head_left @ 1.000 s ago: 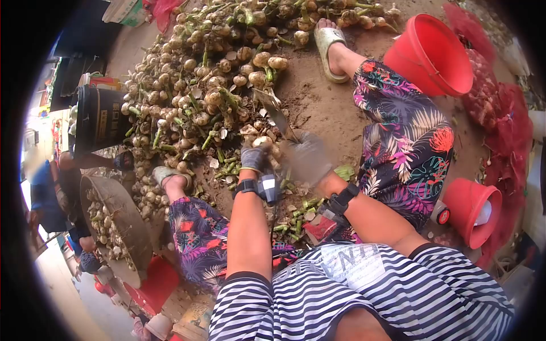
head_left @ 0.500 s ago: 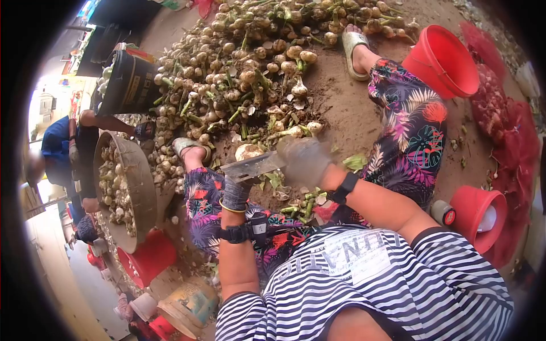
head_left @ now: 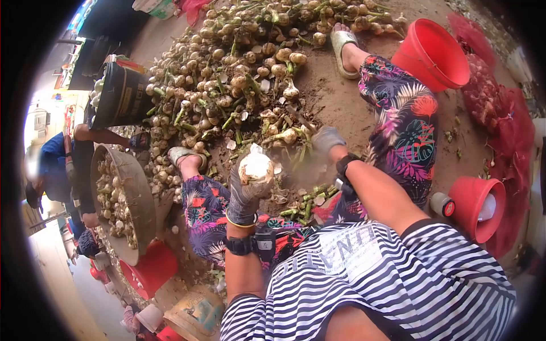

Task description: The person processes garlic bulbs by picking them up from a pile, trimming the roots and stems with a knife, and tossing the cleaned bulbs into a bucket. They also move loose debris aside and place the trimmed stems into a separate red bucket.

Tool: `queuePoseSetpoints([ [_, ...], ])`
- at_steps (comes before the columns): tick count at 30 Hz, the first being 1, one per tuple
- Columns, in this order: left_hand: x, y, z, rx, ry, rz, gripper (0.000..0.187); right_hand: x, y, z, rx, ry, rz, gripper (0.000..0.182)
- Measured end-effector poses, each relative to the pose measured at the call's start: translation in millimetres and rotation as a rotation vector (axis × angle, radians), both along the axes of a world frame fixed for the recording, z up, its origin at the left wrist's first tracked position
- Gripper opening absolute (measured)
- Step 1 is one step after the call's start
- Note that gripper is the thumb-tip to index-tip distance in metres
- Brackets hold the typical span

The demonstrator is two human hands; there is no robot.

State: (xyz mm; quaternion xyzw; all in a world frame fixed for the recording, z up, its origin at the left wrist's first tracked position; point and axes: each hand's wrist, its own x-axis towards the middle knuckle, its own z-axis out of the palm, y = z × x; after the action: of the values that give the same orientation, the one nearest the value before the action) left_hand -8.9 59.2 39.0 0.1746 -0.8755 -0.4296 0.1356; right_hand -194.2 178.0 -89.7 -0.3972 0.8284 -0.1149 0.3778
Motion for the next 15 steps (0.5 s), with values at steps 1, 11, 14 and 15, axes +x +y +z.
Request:
queuePoseSetpoints([
  [1, -6, 2, 20, 0.606, 0.108, 0.161, 0.04, -8, -4, -3, -0.018, -0.016, 0.068, 0.034],
  [11, 23, -28, -50, 1.437, 0.452, 0.583, 0.032, 40, -14, 110, -0.828, 0.054, -0.359, 0.015],
  [14, 11, -7, -46, 1.627, 0.726, 0.672, 0.03, 59, -18, 107, -1.047, 0.23, -0.12, 0.02],
  [15, 7, -4, -43, 1.649, 0.819, 0.742, 0.03, 62, -23, 99, -1.048, 0.224, -0.114, 0.02],
])
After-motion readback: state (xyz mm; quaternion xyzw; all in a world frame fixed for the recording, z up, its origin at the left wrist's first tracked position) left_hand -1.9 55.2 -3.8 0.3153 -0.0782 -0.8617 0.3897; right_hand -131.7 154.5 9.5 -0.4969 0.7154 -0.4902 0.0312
